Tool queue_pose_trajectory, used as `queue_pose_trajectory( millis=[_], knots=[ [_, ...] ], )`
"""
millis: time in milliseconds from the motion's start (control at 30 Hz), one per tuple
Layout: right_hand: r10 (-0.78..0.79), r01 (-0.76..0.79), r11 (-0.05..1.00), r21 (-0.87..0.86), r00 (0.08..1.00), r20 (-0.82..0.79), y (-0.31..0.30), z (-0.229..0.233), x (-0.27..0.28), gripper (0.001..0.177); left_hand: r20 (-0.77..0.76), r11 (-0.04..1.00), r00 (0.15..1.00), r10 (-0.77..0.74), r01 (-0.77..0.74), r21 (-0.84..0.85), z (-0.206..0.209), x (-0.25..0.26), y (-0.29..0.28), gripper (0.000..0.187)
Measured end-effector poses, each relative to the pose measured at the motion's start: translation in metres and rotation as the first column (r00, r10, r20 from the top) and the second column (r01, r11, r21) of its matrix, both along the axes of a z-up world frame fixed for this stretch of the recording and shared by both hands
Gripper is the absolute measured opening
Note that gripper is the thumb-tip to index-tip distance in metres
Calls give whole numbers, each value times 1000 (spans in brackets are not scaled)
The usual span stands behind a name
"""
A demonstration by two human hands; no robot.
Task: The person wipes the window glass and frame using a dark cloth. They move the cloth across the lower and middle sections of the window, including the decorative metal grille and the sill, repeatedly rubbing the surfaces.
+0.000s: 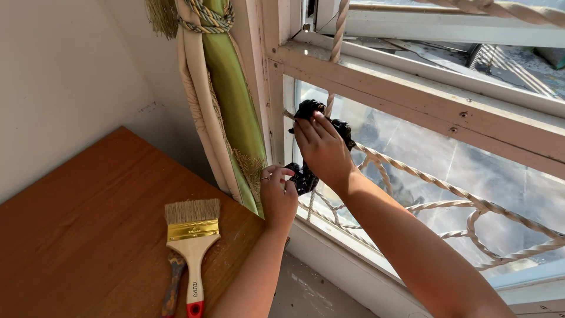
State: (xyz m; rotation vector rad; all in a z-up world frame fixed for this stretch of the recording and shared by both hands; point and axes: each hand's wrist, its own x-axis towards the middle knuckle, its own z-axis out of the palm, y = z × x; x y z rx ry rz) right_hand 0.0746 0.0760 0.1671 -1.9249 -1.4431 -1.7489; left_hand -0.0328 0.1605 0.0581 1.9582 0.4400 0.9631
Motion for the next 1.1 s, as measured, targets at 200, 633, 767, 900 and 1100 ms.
queue_pose_trajectory(
  millis=[200, 633, 767, 900, 1100],
  knots=[
    [95, -65, 975, 212, 987, -133, 40, 45, -1, 18, 84, 986, 989, 124, -113, -122, -14, 14, 13, 22],
    [-275, 199, 950, -240, 897, -347, 37, 43, -28, 13, 85, 974, 988, 130, -111, -197, -15, 15, 22, 26],
    [-128, 129, 991, 22, 990, -54, 19, 37, -15, 38, 109, 953, 982, 152, -116, -279, -5, 9, 15, 29],
    [-142, 142, 990, -14, 990, 6, 20, 2, -11, 54, 117, 933, 979, 166, -117, -340, -8, 13, 18, 31],
    [287, -291, 922, -254, 956, -53, -22, -39, -32, 19, 77, 923, 982, 174, -135, -360, -5, 15, 21, 26]
  ],
)
